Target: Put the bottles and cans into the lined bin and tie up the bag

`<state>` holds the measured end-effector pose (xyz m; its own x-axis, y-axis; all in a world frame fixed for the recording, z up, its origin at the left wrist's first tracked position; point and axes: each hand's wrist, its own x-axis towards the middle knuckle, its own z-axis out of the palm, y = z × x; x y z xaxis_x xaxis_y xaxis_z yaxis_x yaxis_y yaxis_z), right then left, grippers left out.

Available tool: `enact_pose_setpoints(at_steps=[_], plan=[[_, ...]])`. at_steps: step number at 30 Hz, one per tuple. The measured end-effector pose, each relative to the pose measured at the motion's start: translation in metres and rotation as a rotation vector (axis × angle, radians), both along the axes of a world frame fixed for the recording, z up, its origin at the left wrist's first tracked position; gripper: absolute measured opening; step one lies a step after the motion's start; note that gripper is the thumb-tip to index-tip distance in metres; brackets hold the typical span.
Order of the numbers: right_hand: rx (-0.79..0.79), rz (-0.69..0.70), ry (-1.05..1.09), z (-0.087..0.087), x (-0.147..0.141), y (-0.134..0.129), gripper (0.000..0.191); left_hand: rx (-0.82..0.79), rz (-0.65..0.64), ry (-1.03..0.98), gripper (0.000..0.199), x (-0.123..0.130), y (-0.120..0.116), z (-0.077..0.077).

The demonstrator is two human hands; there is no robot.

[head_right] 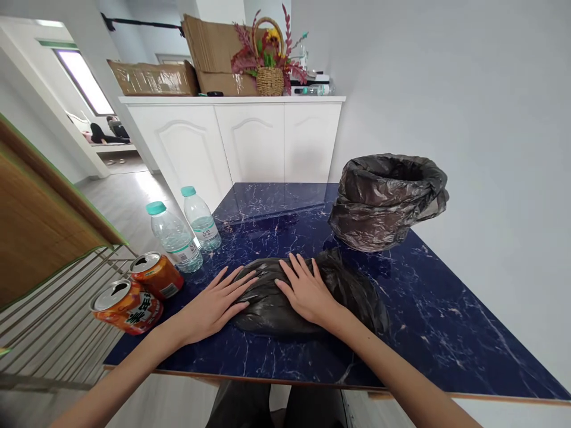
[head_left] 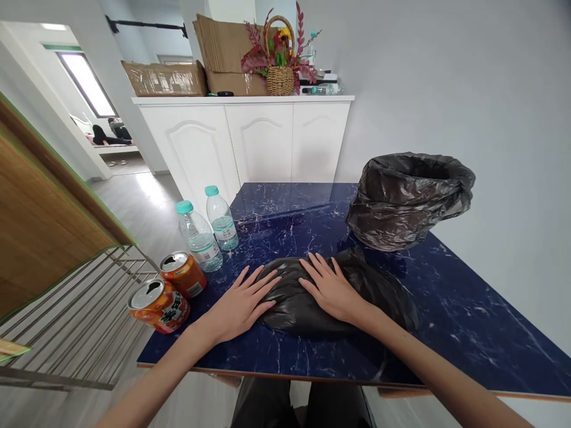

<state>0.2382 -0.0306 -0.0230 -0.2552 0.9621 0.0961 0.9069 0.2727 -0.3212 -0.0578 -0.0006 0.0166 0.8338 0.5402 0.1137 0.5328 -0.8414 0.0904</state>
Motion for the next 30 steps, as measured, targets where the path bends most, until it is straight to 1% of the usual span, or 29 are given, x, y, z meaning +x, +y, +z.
enact_pose_setpoints(at_steps=[2, 3, 5, 7, 8, 10, 11, 12, 13, 14, 15, 17, 18, 19, 21, 23, 24, 25, 27, 28, 29, 30], plan=[[0.003, -0.005, 0.006, -0.007, 0.019, 0.005, 0.073, -0.037, 0.019, 0.005, 0.059, -0.007, 0.004, -0.009], [0.005, -0.007, 0.011, -0.010, 0.029, 0.008, 0.073, -0.056, 0.023, 0.005, 0.058, -0.010, 0.005, -0.011], [0.005, -0.006, 0.026, -0.011, 0.048, 0.013, 0.073, -0.093, 0.029, 0.011, 0.057, -0.015, 0.003, -0.010], [-0.003, 0.001, 0.042, -0.007, 0.064, 0.014, 0.072, -0.127, 0.019, 0.014, 0.059, -0.020, -0.003, -0.004], [-0.006, 0.003, 0.057, -0.003, 0.069, 0.011, 0.071, -0.139, 0.011, 0.005, 0.065, -0.023, -0.007, 0.001], [0.026, 0.011, 0.114, 0.010, 0.069, -0.004, 0.068, -0.141, -0.011, -0.039, 0.087, -0.030, -0.018, 0.009], [0.057, 0.027, 0.151, 0.018, 0.064, -0.015, 0.065, -0.127, -0.023, -0.070, 0.097, -0.034, -0.024, 0.012], [0.106, 0.060, 0.190, 0.026, 0.057, -0.029, 0.064, -0.100, -0.035, -0.104, 0.100, -0.038, -0.030, 0.015], [0.137, 0.119, 0.209, 0.034, 0.046, -0.044, 0.063, -0.058, -0.047, -0.139, 0.096, -0.041, -0.035, 0.017], [0.146, 0.190, 0.212, 0.040, 0.033, -0.058, 0.064, -0.005, -0.062, -0.173, 0.087, -0.043, -0.040, 0.018], [0.147, 0.268, 0.202, 0.045, 0.019, -0.072, 0.070, 0.054, -0.079, -0.205, 0.077, -0.044, -0.045, 0.019], [0.147, 0.371, 0.163, 0.048, -0.012, -0.093, 0.090, 0.166, -0.114, -0.261, 0.063, -0.041, -0.056, 0.023], [0.151, 0.385, 0.157, 0.048, -0.027, -0.100, 0.094, 0.211, -0.139, -0.289, 0.061, -0.037, -0.063, 0.025], [0.155, 0.375, 0.173, 0.046, -0.040, -0.106, 0.091, 0.238, -0.165, -0.313, 0.060, -0.033, -0.072, 0.029], [0.129, 0.347, 0.304, 0.043, -0.061, -0.115, 0.072, 0.256, -0.206, -0.374, 0.061, -0.023, -0.092, 0.037], [0.031, 0.285, 0.556, 0.044, -0.072, -0.123, 0.047, 0.266, -0.214, -0.435, 0.060, -0.016, -0.114, 0.044], [-0.049, 0.221, 0.701, 0.047, -0.074, -0.127, 0.040, 0.280, -0.202, -0.457, 0.058, -0.013, -0.122, 0.047], [-0.144, 0.124, 0.844, 0.050, -0.073, -0.130, 0.038, 0.301, -0.185, -0.472, 0.056, -0.010, -0.128, 0.048], [-0.323, -0.123, 1.078, 0.054, -0.067, -0.131, 0.049, 0.332, -0.168, -0.469, 0.052, -0.003, -0.130, 0.049], [-0.381, -0.222, 1.148, 0.055, -0.061, -0.128, 0.055, 0.318, -0.172, -0.441, 0.050, 0.002, -0.126, 0.047], [-0.391, -0.278, 1.182, 0.054, -0.054, -0.122, 0.058, 0.280, -0.180, -0.394, 0.051, 0.008, -0.120, 0.045], [-0.349, -0.302, 1.184, 0.051, -0.046, -0.114, 0.058, 0.226, -0.191, -0.334, 0.053, 0.015, -0.112, 0.042]])
